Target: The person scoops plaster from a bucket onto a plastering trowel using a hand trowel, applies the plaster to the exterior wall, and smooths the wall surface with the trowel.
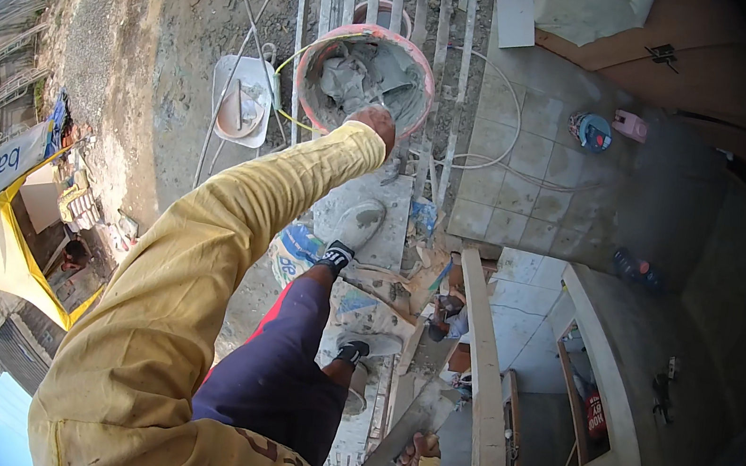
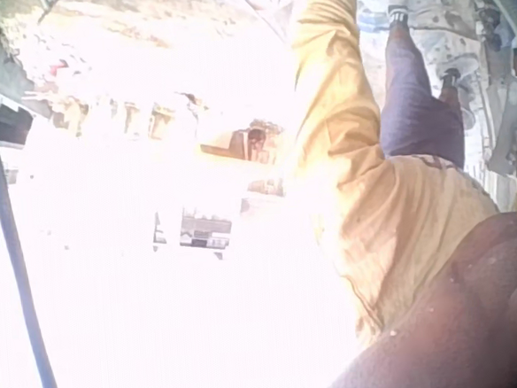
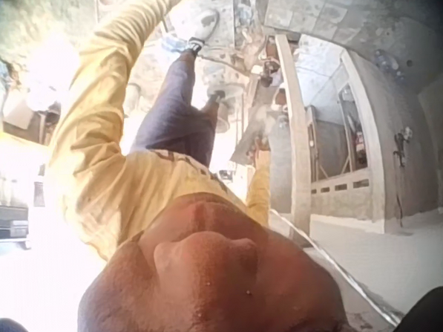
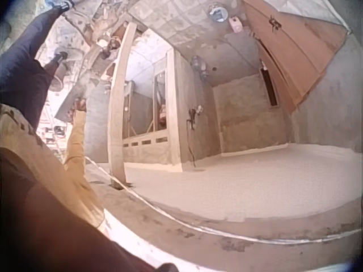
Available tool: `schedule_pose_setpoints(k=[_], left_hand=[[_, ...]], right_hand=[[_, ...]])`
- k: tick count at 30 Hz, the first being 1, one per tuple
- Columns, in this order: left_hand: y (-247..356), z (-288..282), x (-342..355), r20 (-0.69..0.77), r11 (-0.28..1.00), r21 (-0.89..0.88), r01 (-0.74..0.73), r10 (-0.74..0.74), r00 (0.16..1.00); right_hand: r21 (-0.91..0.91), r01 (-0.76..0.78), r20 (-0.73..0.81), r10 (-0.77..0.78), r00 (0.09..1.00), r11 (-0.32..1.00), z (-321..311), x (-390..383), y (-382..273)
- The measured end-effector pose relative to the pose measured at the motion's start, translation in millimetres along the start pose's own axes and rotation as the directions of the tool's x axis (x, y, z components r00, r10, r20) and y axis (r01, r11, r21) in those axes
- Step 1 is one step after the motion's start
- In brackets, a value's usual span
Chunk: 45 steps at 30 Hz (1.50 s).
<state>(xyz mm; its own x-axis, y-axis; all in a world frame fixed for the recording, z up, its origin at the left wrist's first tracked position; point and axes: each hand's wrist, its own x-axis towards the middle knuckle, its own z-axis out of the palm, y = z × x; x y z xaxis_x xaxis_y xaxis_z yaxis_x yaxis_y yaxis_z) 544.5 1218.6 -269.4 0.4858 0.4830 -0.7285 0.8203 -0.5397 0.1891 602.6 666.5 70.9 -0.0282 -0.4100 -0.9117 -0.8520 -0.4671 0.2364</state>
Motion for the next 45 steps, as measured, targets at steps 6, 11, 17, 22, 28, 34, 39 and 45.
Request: schedule_pose_setpoints(k=[6,11,17,22,28,34,39,45], left_hand=[[-76,-1,20,0.208,0.889,-0.336,0.312,-0.253,0.945],[-41,-14,17,0.484,0.548,-0.647,0.531,-0.242,0.841],[-35,18,6,0.572,-0.26,-0.817,0.514,-0.261,0.777],[-46,36,-20,0.478,-0.46,-0.807,0.371,-0.14,0.867],[-52,42,-80,0.336,-0.406,-0.878,0.256,-0.14,0.931],[-57,16,-160,0.315,-0.352,-0.903,0.247,-0.151,0.937],[-45,-34,-257,0.299,-0.405,-0.881,0.245,-0.076,0.951],[-13,-135,-378,0.079,-0.352,-0.935,0.047,-0.078,0.994]], right_hand=[[0.04,0.004,0.095,-0.008,0.995,0.999,12,-9,-10],[-0.05,-0.029,-0.071,0.026,0.997,0.998,7,-20,2],[-0.169,-0.036,-0.062,0.026,0.998,0.985,14,-15,-3],[-0.089,0.065,-0.014,-0.067,0.998,0.994,5,-16,-5],[-0.15,0.104,-0.031,-0.11,0.993,0.983,-6,0,-7],[-0.057,0.214,0.164,-0.202,0.966,0.975,-1,11,-17],[0.23,0.201,0.575,-0.3,0.762,0.952,10,-17,-33],[0.323,0.273,0.783,-0.418,0.46,0.906,45,-112,-74]])
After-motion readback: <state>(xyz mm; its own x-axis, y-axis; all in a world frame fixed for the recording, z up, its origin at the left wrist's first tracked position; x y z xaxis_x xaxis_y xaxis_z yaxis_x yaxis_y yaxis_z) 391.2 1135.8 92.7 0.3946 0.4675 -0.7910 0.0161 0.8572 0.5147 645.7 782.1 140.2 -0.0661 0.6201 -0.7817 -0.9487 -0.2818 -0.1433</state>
